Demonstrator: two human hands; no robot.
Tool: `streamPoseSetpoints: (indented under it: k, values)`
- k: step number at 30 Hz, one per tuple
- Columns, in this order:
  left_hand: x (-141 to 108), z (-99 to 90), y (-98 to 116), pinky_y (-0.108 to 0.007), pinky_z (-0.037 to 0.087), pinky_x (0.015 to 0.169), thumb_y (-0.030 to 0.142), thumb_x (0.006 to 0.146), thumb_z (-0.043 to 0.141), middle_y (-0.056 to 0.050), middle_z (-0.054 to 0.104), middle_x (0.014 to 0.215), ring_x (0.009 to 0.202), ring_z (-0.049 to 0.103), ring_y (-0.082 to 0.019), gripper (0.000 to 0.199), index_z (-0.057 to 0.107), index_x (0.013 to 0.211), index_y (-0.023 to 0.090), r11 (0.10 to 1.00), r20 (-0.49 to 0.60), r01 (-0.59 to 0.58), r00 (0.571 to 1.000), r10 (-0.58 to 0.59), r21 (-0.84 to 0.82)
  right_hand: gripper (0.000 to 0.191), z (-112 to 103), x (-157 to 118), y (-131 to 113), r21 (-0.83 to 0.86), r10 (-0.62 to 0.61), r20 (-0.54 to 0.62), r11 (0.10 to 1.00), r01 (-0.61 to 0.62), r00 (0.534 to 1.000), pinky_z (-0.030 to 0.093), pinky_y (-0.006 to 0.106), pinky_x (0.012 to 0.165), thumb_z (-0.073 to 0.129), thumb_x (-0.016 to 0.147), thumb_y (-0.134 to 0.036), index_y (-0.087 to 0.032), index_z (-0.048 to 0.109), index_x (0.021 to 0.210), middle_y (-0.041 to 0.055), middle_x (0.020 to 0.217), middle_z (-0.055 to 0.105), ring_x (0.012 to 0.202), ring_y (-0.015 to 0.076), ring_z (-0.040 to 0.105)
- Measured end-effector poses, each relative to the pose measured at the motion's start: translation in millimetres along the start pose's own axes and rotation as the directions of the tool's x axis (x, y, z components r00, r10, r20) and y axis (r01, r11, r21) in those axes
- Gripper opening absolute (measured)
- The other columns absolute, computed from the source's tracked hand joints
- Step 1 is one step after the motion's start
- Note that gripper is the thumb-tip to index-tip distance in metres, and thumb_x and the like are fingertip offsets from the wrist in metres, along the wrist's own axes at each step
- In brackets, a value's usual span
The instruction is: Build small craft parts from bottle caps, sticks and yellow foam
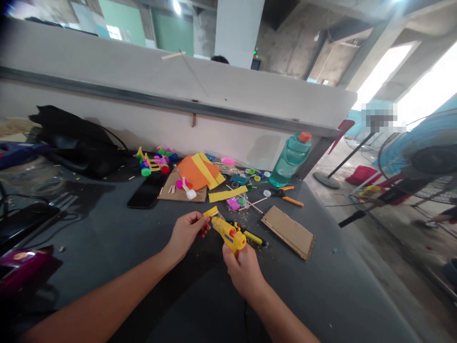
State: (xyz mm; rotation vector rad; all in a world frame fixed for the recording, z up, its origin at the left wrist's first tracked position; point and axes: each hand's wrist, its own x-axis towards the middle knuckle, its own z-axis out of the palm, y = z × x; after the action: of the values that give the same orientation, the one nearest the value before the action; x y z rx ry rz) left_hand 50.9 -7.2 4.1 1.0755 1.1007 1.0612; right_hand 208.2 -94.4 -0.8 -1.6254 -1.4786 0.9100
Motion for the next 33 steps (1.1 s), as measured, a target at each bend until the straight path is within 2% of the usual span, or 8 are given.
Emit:
streamPoseSetpoints:
  k: [19, 33]
  values:
    - [0, -0.3, -1, -0.02, 0.041, 0.045, 0.032, 0.07, 0.062, 0.0, 0.06, 0.054, 0.047, 0.051, -0.01, 0.02, 0.055, 0.062, 0.016, 1.0, 0.007, -0.018, 1.0, 0.018, 0.018, 0.032, -10, 5, 0, -0.056, -0.027, -0.086, 0.998, 0.023, 0.996, 0.04, 0.021, 0.043, 0.042, 0.084, -0.041, -0.018, 0.053, 0.065, 0.0012, 0.051, 0.055, 0.044, 0.0135, 0.053]
    - [-1, 0.3, 0, -0.019, 0.04, 0.044, 0.029, 0.069, 0.062, 0.001, 0.06, 0.052, 0.045, 0.05, -0.009, 0.017, 0.055, 0.06, 0.016, 1.0, -0.004, -0.01, 1.0, 0.01, 0.014, 0.035, -12, 6, 1, -0.046, 0.003, -0.084, 0.999, -0.007, 0.996, 0.038, 0.021, 0.042, 0.041, 0.086, -0.043, -0.018, 0.053, 0.065, -0.0004, 0.046, 0.052, 0.041, 0.0138, 0.053]
